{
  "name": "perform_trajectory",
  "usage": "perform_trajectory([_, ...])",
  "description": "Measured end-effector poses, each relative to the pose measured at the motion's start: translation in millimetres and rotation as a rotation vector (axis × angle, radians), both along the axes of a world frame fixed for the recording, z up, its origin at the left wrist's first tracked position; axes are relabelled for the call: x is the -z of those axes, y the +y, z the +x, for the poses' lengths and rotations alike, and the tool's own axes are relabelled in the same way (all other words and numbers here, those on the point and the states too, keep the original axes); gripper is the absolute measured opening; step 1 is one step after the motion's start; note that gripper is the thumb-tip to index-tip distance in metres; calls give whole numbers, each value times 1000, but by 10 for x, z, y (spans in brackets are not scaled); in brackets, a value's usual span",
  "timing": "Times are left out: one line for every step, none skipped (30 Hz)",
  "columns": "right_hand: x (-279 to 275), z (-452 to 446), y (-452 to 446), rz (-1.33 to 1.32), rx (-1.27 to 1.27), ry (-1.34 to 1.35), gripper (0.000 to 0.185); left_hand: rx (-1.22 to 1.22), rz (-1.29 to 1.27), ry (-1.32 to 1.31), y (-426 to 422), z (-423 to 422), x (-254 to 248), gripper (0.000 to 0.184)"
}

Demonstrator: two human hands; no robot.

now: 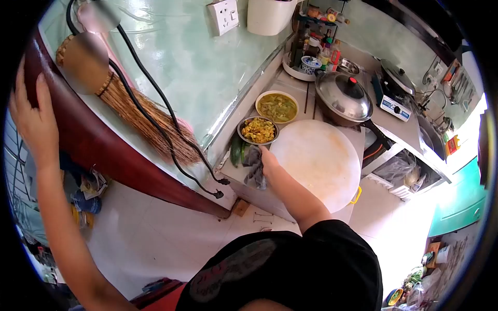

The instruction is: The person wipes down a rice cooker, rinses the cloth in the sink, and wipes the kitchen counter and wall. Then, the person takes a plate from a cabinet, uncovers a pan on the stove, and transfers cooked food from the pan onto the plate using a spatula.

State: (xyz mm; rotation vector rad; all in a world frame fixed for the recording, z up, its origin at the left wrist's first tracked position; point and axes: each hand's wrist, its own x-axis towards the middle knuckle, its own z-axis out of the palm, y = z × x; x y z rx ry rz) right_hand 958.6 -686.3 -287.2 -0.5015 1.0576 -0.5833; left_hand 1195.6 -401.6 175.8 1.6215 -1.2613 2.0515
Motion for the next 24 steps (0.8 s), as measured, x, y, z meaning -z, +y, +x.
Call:
perform_trajectory([-7, 26, -40, 18, 107, -92, 34, 22, 7, 93, -19, -18, 46, 39])
perform_trajectory([-16, 50, -69, 21, 109, -93, 34, 5, 19, 73, -7, -14, 39, 39])
perform_trajectory([-32, 78, -97, 17, 136, -55, 34, -12, 30, 52, -2, -15, 23, 39])
perform_trajectory([-51, 104, -123, 13, 163, -17, 33, -10, 31, 49, -20, -28, 28, 39])
perform_trajectory([-66, 124, -150, 7, 190, 22, 32, 54, 21, 100, -49, -58, 41, 39])
perform_trajectory([-26, 150, -194, 8, 194, 21, 32, 119, 11, 152, -68, -73, 54, 39])
perform_trajectory([87, 176, -263, -18, 170, 112, 32, 125, 13, 153, -45, -24, 63, 39])
perform_trajectory([196, 195, -329, -44, 145, 205, 31, 78, 30, 195, 10, 70, 68, 38])
perform_trajectory([330, 218, -407, -45, 148, 207, 31, 30, 46, 236, 44, 127, 64, 38])
perform_trajectory([430, 237, -468, -68, 114, 210, 31, -13, 30, 180, 24, 70, 58, 37])
perform_trajectory([530, 247, -516, -91, 79, 212, 31, -13, 29, 181, -15, -25, 41, 37])
perform_trajectory([473, 234, -492, -93, 80, 213, 31, -8, 28, 164, -31, -44, 37, 38])
perform_trajectory([420, 211, -463, -62, 83, 223, 29, 8, 32, 146, -37, -52, 40, 39])
perform_trajectory([367, 179, -429, -31, 88, 234, 28, 21, 30, 133, -42, -51, 39, 39])
perform_trajectory([232, 120, -340, -33, 93, 236, 28, 35, 33, 123, -39, -52, 38, 40])
perform_trajectory([66, 41, -215, -11, 106, 161, 27, 48, 35, 110, -41, -50, 38, 41])
perform_trajectory([-49, -30, -118, 11, 121, 87, 26, 64, 36, 96, -39, -55, 33, 42])
perform_trajectory([-82, -116, -74, 8, 129, 90, 26, 79, 41, 83, -40, -59, 33, 43])
perform_trajectory([-102, -241, -41, 22, 93, 30, 26, 99, 46, 71, -40, -69, 25, 44])
perform_trajectory([-134, -365, -16, 37, 57, -30, 27, 120, 51, 56, -38, -78, 25, 45])
perform_trajectory([-296, -503, 45, 43, 55, -52, 30, 148, 61, 42, -47, -98, 21, 46])
perform_trajectory([-297, -665, 36, 15, 51, -59, 31, 190, 75, 7, -60, -132, 13, 47])
perform_trajectory([-299, -835, 22, -13, 49, -65, 31, 238, 82, -20, -77, -158, 4, 48])
perform_trajectory([-357, -966, 31, -28, 94, -56, 32, 288, 97, -50, -105, -192, -2, 49])
